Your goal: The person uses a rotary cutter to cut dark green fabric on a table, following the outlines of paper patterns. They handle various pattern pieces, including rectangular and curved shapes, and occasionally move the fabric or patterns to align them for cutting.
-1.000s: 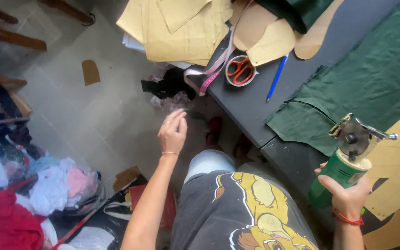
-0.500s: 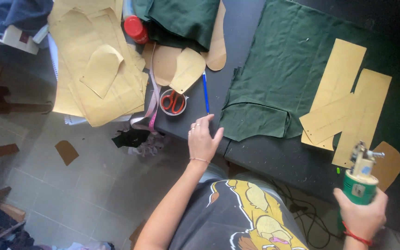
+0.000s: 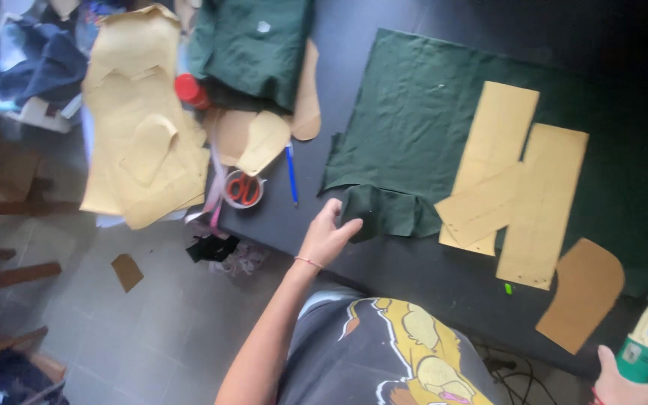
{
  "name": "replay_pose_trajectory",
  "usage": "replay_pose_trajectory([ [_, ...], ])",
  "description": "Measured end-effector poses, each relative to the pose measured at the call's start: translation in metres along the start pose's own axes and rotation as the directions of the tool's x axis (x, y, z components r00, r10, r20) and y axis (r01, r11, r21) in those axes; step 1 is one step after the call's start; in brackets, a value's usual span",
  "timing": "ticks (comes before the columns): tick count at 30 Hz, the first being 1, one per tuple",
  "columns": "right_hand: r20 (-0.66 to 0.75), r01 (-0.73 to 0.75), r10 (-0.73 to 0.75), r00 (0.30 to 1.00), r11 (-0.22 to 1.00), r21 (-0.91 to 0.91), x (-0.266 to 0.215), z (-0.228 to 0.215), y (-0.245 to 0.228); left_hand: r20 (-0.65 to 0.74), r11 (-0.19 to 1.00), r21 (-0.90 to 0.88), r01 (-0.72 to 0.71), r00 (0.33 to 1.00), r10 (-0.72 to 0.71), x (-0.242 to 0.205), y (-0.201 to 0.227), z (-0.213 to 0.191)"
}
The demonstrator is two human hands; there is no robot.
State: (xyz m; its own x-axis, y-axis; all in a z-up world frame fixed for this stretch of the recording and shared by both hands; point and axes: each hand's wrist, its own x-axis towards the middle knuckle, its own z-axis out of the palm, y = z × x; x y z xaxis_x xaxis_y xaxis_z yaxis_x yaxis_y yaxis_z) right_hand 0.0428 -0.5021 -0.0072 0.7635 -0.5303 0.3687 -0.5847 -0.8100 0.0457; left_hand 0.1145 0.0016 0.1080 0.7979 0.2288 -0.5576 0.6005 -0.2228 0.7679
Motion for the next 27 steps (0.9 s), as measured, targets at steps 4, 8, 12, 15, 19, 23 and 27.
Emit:
replay_pose_trajectory([
  [4, 0.082, -0.098, 0.091, 0.993, 0.991, 0.095, 0.030, -0.048, -0.019, -0.006, 0.980, 0.075, -0.187, 0.982, 0.188, -0.005, 0.029, 0.032],
  [8, 0.173, -0.091, 0.072, 0.982, 0.990, 0.106, 0.050, -0.051, -0.022, 0.160, 0.973, 0.062, -0.223, 0.964, 0.211, -0.028, 0.079, 0.060],
  [12, 0.071, 0.001, -0.007, 0.997, 0.996, 0.094, 0.051, -0.059, -0.030, 0.253, 0.957, 0.065, -0.283, 0.932, 0.259, -0.031, 0.097, 0.084],
  [15, -0.036, 0.201, -0.201, 0.979, 0.921, 0.334, 0.054, -0.095, -0.082, 0.261, 0.925, 0.038, -0.379, 0.897, 0.357, -0.032, 0.099, 0.087],
  [19, 0.337, -0.040, -0.551, 0.763, 0.481, 0.876, 0.052, -0.133, -0.158, 0.430, 0.869, 0.082, -0.488, 0.804, 0.411, -0.038, 0.107, 0.081],
  [23, 0.370, -0.237, -0.860, 0.351, 0.300, 0.924, 0.042, -0.161, -0.226, 0.451, 0.888, 0.068, -0.454, 0.808, 0.379, -0.039, 0.109, 0.067],
  [27, 0.366, -0.350, -0.867, 0.338, 0.245, 0.904, 0.024, -0.173, -0.277, 0.316, 0.897, -0.122, -0.424, 0.841, 0.440, -0.021, 0.098, 0.027],
])
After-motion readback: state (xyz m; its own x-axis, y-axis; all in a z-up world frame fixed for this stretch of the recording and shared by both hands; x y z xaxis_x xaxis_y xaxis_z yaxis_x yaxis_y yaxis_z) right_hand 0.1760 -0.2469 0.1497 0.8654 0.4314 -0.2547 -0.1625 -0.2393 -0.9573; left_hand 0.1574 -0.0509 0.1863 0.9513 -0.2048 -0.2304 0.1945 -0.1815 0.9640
